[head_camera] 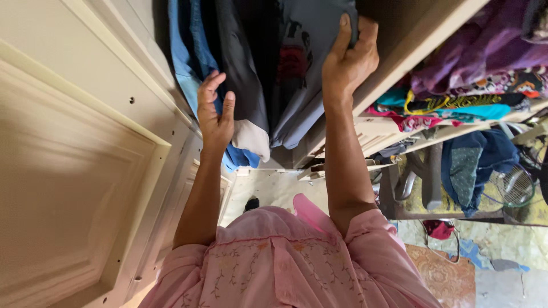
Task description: The person takes several garments from a pile on a table, places each on a hanger, and hangs them in a wardrobe. Items handled include a denim shirt, a jacket, a gray t-shirt, and a hoodie. The person adjusts the garments on the hangers before placing them on the wardrobe rail.
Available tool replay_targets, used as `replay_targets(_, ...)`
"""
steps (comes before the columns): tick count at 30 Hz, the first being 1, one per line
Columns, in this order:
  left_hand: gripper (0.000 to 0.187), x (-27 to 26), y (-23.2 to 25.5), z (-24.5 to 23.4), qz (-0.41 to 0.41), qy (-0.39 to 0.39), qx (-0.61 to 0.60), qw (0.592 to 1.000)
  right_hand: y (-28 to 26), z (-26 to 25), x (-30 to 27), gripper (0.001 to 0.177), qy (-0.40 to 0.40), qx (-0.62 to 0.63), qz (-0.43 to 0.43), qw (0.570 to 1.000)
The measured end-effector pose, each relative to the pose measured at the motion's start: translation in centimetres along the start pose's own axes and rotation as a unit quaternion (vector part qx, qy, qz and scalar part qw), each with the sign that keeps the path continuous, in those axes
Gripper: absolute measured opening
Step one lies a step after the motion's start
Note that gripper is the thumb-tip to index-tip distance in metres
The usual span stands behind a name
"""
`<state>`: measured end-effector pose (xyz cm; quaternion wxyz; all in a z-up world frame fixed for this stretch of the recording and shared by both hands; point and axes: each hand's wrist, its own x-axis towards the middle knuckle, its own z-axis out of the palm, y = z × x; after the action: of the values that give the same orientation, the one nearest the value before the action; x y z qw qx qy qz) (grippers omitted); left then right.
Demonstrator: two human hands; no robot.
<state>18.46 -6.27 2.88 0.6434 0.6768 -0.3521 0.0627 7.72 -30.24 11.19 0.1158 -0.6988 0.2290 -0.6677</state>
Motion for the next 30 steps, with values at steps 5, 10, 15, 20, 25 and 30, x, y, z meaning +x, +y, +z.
replay_targets(5, 0.037, 0.5, -0.5, 0.0, -0.005, -0.009, -0.011, 1.0, 1.0, 3.6, -0.8, 0.02, -0.068, -0.028, 0.033, 0.997)
replay_targets(10, 0.035, 0.9, -0.6, 0.1, -0.01, -0.016, -0.008, 1.0, 3.1, 6.1, -1.1, 0.03, -0.082, -0.084, -0.058, 0.991)
replay_targets(15, 0.036, 1.2, -0.6, 0.4, -0.01, -0.019, -0.008, 1.0, 3.1, 7.2, -2.0, 0.034, -0.174, -0.019, -0.017, 0.984)
replay_targets(20, 0.038, 0.9, -0.7, -0.1, -0.023, -0.015, -0.033, 0.999, 0.7, 6.3, -5.3, 0.042, -0.164, 0.108, -0.016, 0.98)
replay_targets(25, 0.037, 0.7, -1.0, -1.1, -0.034, -0.016, -0.033, 0.999, -0.4, 7.7, -6.1, 0.046, -0.209, 0.216, 0.043, 0.953)
replay_targets(30, 0.036, 0.6, -2.0, -1.9, -0.039, -0.006, -0.085, 0.996, -2.1, 11.7, -6.6, 0.047, -0.249, 0.243, -0.006, 0.938)
